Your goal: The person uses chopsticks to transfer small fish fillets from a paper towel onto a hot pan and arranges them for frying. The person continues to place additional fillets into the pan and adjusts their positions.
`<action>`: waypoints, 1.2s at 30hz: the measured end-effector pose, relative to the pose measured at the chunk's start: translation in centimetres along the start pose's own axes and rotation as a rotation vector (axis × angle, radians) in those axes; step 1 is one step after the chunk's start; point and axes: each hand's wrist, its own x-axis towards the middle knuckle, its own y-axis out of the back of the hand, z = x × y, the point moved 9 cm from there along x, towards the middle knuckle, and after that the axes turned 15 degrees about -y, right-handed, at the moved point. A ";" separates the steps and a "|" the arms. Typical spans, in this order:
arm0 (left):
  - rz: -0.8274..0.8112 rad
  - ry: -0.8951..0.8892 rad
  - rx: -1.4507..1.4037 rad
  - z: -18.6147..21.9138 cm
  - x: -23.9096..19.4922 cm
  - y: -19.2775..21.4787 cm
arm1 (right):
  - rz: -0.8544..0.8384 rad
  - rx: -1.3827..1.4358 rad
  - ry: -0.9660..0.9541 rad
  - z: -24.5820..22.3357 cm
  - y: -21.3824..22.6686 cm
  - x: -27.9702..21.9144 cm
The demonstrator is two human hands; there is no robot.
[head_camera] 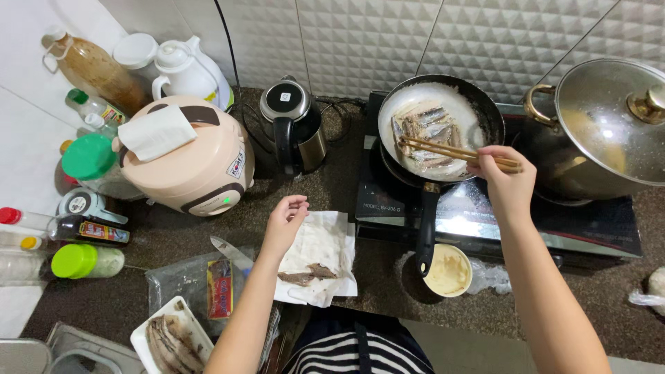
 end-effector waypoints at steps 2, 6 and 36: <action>0.004 -0.015 -0.007 -0.1 -0.2 0.0 | 0.008 -0.007 -0.011 0.1 0.1 -0.4; -0.190 0.012 0.381 -1.8 -2.2 -0.8 | 0.043 0.029 0.008 -0.4 -0.2 -2.4; -0.756 -0.263 1.009 -6.1 -11.4 -6.7 | 0.108 0.333 -0.050 2.1 -0.4 -15.0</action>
